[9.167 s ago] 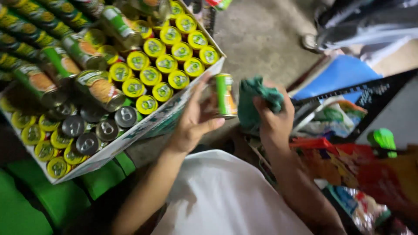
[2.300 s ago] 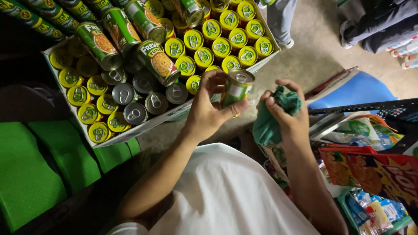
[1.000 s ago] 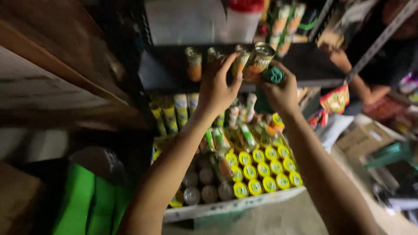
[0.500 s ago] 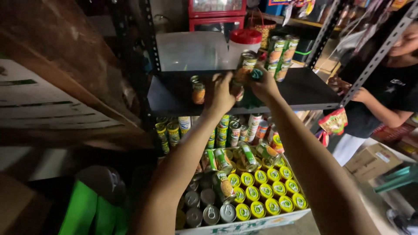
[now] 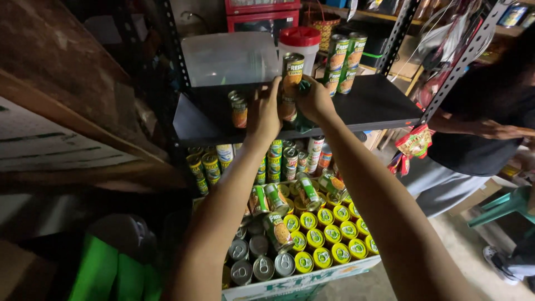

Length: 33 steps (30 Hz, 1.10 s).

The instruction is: Wiping dust off canned tuna cans with a cloth and stocking them on a storage shelf.

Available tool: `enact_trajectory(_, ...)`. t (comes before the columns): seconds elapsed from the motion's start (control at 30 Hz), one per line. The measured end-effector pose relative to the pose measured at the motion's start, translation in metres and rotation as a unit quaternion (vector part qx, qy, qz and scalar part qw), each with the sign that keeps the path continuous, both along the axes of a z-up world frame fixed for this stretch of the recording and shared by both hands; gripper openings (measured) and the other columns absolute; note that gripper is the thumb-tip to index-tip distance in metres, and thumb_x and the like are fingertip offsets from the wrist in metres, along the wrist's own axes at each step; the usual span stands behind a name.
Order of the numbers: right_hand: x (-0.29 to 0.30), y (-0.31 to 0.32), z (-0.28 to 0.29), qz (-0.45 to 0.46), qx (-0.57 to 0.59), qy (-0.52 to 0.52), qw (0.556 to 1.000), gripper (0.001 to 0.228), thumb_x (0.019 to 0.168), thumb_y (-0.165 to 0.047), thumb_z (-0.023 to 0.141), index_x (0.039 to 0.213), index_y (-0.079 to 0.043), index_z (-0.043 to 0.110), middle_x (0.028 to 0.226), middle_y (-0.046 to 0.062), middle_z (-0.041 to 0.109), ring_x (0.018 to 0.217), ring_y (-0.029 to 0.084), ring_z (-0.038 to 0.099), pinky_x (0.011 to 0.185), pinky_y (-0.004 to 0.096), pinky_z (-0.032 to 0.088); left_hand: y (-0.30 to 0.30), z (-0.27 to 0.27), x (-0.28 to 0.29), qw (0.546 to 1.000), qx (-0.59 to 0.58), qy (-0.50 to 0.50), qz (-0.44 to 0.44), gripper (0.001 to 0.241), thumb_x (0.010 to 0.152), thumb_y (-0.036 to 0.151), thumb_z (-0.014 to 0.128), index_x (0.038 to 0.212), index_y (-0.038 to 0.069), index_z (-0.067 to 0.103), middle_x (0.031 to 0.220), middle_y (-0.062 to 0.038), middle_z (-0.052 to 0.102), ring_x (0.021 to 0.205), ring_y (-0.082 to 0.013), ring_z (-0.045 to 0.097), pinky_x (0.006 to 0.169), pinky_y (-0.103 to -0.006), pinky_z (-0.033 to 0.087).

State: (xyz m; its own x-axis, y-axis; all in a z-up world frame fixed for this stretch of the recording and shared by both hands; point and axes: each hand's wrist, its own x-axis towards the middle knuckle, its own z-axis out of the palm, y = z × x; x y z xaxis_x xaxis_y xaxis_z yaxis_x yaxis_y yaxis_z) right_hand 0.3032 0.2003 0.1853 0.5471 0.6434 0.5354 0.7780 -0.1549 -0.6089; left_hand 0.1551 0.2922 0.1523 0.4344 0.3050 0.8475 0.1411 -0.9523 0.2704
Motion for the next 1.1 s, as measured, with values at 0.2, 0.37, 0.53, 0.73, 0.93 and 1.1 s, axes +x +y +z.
enact_trajectory(0.2, -0.024, -0.032, -0.024, -0.005, 0.095, 0.021, 0.995, 0.047, 0.093, -0.032, 0.076, 0.133, -0.010, 0.065, 0.106, 0.017, 0.076, 0.096, 0.024, 0.074, 0.084, 0.036, 0.057, -0.016, 0.007, -0.023, 0.999, 0.023, 0.012, -0.022, 0.093, 0.072, -0.015, 0.066, 0.156, 0.014, 0.038, 0.148, -0.021, 0.051, 0.133, -0.0458, 0.048, 0.110, -0.0498, 0.043)
enact_trajectory(0.37, -0.056, -0.106, -0.054, 0.018, 0.234, 0.108, 0.966, 0.042, 0.095, -0.023, 0.078, 0.130, -0.007, 0.062, 0.104, 0.004, 0.072, 0.093, 0.012, 0.066, 0.085, 0.028, 0.056, -0.025, 0.005, -0.043, 0.998, 0.041, 0.033, -0.017, 0.084, 0.083, -0.010, 0.067, 0.157, 0.019, 0.039, 0.152, -0.014, 0.048, 0.133, -0.0427, 0.049, 0.112, -0.0505, 0.043)
enact_trajectory(0.53, -0.091, -0.201, -0.113, 0.028, 0.277, 0.260, 0.925, 0.032, 0.102, -0.021, 0.078, 0.126, -0.004, 0.066, 0.112, 0.001, 0.069, 0.100, 0.009, 0.063, 0.091, 0.024, 0.052, -0.016, -0.017, -0.056, 0.997, 0.014, 0.044, -0.055, 0.071, 0.095, -0.011, 0.062, 0.155, 0.023, 0.045, 0.155, -0.011, 0.049, 0.135, -0.0359, 0.055, 0.106, -0.0441, 0.052)
enact_trajectory(0.73, -0.140, -0.317, -0.205, -0.097, 0.214, 0.530, 0.815, 0.046, 0.100, -0.041, 0.065, 0.123, -0.002, 0.068, 0.106, 0.007, 0.071, 0.084, 0.016, 0.064, 0.077, 0.030, 0.051, -0.033, -0.028, -0.105, 0.996, 0.010, 0.011, -0.083, 0.047, 0.102, -0.001, 0.069, 0.144, 0.014, 0.058, 0.145, -0.012, 0.056, 0.135, -0.0351, 0.056, 0.114, -0.0465, 0.050)
enact_trajectory(0.93, -0.203, -0.393, -0.218, -0.011, 0.253, 0.738, 0.625, 0.060, 0.090, -0.036, 0.066, 0.137, -0.001, 0.056, 0.119, 0.012, 0.074, 0.090, 0.024, 0.071, 0.083, 0.035, 0.056, -0.114, -0.059, -0.186, 0.970, -0.137, 0.162, -0.117, 0.028, 0.102, 0.010, 0.069, 0.130, 0.010, 0.065, 0.132, -0.011, 0.066, 0.128, -0.0343, 0.062, 0.111, -0.0430, 0.049)
enact_trajectory(1.1, -0.221, -0.430, -0.224, -0.061, 0.068, 0.727, 0.681, 0.065, 0.078, -0.022, 0.078, 0.138, -0.014, 0.053, 0.107, 0.007, 0.071, 0.092, 0.022, 0.071, 0.082, 0.037, 0.057, -0.185, -0.089, -0.208, 0.953, -0.131, 0.249, -0.110, 0.046, 0.087, 0.024, 0.081, 0.129, 0.011, 0.066, 0.139, -0.013, 0.058, 0.129, -0.0369, 0.052, 0.111, -0.0517, 0.038)
